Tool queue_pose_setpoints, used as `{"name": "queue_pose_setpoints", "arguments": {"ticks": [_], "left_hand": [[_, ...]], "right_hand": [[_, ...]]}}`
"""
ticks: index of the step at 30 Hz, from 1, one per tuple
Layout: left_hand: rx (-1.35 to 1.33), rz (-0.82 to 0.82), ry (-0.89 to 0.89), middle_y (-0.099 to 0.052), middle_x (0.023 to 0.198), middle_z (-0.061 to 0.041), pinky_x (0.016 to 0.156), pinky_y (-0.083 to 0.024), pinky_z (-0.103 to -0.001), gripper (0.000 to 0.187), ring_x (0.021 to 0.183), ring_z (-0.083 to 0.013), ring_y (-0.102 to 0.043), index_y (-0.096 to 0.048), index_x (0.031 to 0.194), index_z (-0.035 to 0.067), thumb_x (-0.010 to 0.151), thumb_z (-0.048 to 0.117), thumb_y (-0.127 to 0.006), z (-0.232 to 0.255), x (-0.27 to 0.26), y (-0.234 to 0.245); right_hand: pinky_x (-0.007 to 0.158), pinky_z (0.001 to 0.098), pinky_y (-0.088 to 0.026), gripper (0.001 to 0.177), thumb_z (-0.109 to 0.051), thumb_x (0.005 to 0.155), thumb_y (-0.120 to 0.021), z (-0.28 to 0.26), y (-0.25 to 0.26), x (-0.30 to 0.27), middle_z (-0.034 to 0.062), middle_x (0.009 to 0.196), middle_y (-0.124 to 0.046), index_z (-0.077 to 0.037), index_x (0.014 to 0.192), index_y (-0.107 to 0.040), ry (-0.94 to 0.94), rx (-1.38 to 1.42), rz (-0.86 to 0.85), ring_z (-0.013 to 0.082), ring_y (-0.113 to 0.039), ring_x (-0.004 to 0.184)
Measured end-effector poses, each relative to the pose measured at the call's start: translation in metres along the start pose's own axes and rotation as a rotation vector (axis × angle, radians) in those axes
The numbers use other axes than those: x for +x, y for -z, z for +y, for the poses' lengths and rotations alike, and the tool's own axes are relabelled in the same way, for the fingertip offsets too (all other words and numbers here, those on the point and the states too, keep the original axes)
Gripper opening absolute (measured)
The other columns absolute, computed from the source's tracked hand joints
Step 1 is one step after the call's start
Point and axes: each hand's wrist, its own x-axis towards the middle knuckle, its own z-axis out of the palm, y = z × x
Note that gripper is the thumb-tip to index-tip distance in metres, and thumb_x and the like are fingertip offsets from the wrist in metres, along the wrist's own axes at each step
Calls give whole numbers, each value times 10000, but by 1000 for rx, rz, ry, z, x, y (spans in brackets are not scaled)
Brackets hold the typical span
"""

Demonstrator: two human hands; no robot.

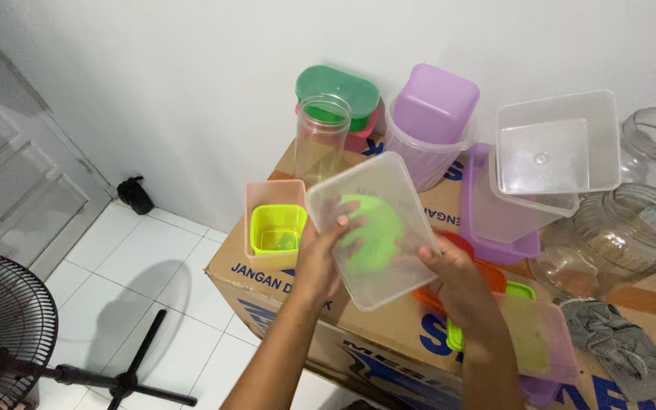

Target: The person organizes various plastic containers and glass jars on a cardboard box. They match lids to containers, stack them, and arrange them into neat piles.

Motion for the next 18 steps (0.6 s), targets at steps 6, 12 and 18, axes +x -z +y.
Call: {"name": "queue_pose_setpoints", "arguments": {"ticks": [6, 12, 18], "left_hand": [[9, -97, 26, -637, 1325, -72, 900, -535, -422, 513, 1139, -231, -653, -476, 1395, 132, 920, 185, -661, 17, 4, -4], [11, -127, 28, -627, 1364, -106, 929, -548, -454, 522, 1169, -279, -655, -468, 1390, 96, 930, 225, -680, 15, 6, -2], [104, -40, -175, -632, 1343, -109, 965, -575, -391, 513, 1210, -232, -643, -481, 1369, 77, 944, 277, -686, -23, 10, -4]], "right_hand": [[1025, 393, -531, 626, -240, 886, -720, 7, 15, -8, 153, 1326, -680, 71, 1396, -534, 88, 85, -227, 242, -664, 1200], [988, 401, -553, 588, -152, 863, -728, 13, 19, -8, 211, 1256, -710, 82, 1375, -559, 73, 84, -100, 270, -699, 1126], [1004, 350, -541, 444, -82, 916, -612, 7, 3, -7, 211, 1221, -719, 129, 1306, -603, 200, 171, 32, 246, -705, 1103]]}}
